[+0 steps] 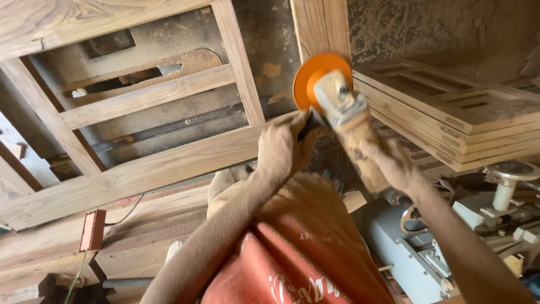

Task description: The person sands the surface and edges of a wooden window or door frame using a handheld power sander, moving the tool across different sections and checking the finish by hand.

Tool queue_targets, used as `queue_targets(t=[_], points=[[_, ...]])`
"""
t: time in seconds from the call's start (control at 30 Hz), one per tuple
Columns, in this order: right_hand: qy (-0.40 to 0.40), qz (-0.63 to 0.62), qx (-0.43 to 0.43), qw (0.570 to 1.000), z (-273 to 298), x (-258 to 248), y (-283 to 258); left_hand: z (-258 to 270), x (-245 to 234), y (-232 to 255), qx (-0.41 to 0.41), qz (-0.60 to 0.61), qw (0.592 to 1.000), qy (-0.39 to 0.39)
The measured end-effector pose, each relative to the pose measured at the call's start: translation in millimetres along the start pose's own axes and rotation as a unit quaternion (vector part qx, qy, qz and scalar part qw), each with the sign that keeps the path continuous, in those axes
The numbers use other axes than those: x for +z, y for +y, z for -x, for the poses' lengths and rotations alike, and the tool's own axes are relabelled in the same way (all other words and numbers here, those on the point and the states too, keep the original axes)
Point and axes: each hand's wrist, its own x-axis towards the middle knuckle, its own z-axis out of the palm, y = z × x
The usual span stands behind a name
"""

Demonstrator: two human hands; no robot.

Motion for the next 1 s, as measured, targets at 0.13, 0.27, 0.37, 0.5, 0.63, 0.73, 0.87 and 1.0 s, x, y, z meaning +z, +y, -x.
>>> queue_targets(t=[0.13, 0.27, 0.37, 0.5, 0.63, 0.73, 0.87, 1.0], points=[[-0.009, 0.012, -0.032, 0.999, 34, 30, 31, 40, 6, -3, 0.005, 0.005, 0.999, -0.039], [-0.015, -0.052, -0.01, 0.998, 41, 37, 14, 41, 11, -9, 0.036, -0.005, 0.998, -0.057], [0.0, -0.029, 0.015, 0.999, 24, 17, -17, 8, 16, -5, 0.005, -0.051, 0.995, -0.082], [-0.001, -0.057, 0.037, 0.998, -16, -23, -75, -53, 16, -8, -0.016, -0.116, 0.991, -0.059], [0.029, 0.039, 0.029, 0.998, -54, -66, -135, -138, 7, -20, -0.05, -0.154, 0.987, 0.0], [0.02, 0.082, 0.017, 0.996, -77, -82, -158, -166, 3, -26, 0.025, -0.072, 0.994, 0.077], [0.03, 0.127, -0.043, 0.991, -79, -86, -154, -162, 6, -27, 0.069, -0.082, 0.987, 0.118], [-0.003, 0.032, 0.067, 0.997, -55, -72, -114, -117, 18, -15, 0.011, -0.047, 0.998, 0.033]])
